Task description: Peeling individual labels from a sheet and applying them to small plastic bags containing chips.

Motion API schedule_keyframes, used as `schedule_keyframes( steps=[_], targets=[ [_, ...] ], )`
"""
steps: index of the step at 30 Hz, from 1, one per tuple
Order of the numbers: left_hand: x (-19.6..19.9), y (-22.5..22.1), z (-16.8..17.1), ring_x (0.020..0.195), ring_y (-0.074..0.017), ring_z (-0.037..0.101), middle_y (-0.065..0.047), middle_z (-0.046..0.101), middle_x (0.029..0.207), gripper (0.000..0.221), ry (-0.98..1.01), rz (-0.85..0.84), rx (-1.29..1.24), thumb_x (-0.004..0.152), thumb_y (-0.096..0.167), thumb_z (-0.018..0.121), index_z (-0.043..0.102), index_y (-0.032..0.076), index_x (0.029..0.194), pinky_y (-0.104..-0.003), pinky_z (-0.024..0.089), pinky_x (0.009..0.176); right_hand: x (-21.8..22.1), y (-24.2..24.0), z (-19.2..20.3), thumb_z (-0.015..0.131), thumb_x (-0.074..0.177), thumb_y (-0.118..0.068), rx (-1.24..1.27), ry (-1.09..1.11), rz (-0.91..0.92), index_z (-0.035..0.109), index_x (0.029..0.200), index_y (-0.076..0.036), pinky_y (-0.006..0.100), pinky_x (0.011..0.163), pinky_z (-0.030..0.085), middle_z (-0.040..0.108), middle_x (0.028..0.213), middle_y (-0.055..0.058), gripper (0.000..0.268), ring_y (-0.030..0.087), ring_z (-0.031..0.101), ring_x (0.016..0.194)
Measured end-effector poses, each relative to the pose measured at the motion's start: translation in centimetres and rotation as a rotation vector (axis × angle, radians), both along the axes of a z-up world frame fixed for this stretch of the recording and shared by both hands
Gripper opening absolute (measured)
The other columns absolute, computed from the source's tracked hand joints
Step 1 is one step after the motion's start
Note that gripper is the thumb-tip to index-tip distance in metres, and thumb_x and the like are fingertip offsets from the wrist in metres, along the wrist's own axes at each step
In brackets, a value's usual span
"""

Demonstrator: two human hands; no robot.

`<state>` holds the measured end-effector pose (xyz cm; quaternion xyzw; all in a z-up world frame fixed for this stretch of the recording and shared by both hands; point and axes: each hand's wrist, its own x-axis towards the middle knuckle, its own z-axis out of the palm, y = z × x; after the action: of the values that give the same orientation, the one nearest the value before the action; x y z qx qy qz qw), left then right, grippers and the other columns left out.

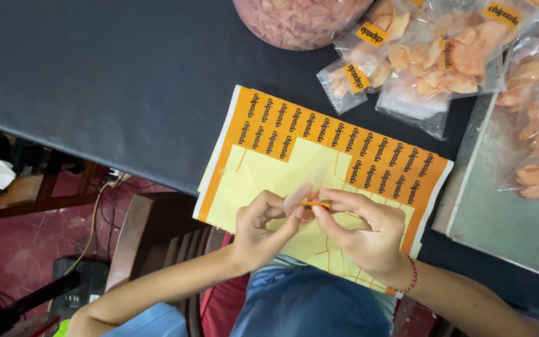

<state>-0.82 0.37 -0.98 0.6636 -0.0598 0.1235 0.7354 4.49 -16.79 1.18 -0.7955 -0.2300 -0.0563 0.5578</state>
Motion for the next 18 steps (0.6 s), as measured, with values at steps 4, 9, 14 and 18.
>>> schedule_keyframes(
  steps=[4,9,14,18],
  targets=[
    [0.0,0.1,-0.1,0.082,-0.0203,0.077,-0.016,0.075,0.088,0.011,-0.023,0.02,0.042,0.099,0.008,0.063,0.053,0.002,0.097,-0.027,0.064,0.075,0.2,-0.2,0.2,0.089,0.074,-0.01,-0.024,0.004,0.021,0.073,0.103,-0.002,0.021,0.074,0.066,0.079,0.094,0.009,0.033,0.016,0.079,0.078],
    [0.0,0.2,0.3,0.121,-0.0382,0.066,-0.017,0.072,0.096,0.006,-0.085,-0.055,-0.015,0.102,-0.001,0.055,0.05,0.002,0.099,-0.044,0.064,0.099,0.1,-0.2,0.3,0.091,0.075,-0.009,-0.075,-0.05,-0.017,0.073,0.103,-0.004,0.014,0.056,0.053,0.078,0.087,0.005,0.034,0.009,0.076,0.074],
    [0.3,0.0,0.3,0.108,-0.0305,0.072,-0.024,0.069,0.113,0.014,-0.134,-0.05,-0.025,0.101,-0.001,0.056,0.046,0.003,0.094,-0.046,0.059,0.105,0.6,-0.2,0.0,0.091,0.076,-0.001,-0.015,-0.241,0.044,0.067,0.102,0.001,0.026,0.073,0.064,0.074,0.095,0.013,0.035,0.02,0.075,0.08],
    [0.3,0.1,0.7,0.118,-0.0371,0.067,-0.021,0.071,0.101,0.01,-0.136,-0.071,-0.055,0.102,-0.001,0.054,0.046,0.003,0.096,-0.056,0.051,0.115,1.3,-0.6,-0.3,0.094,0.078,-0.002,-0.04,-0.417,0.115,0.059,0.116,0.001,0.029,0.07,0.06,0.072,0.089,0.009,0.052,0.018,0.07,0.076]
  ],
)
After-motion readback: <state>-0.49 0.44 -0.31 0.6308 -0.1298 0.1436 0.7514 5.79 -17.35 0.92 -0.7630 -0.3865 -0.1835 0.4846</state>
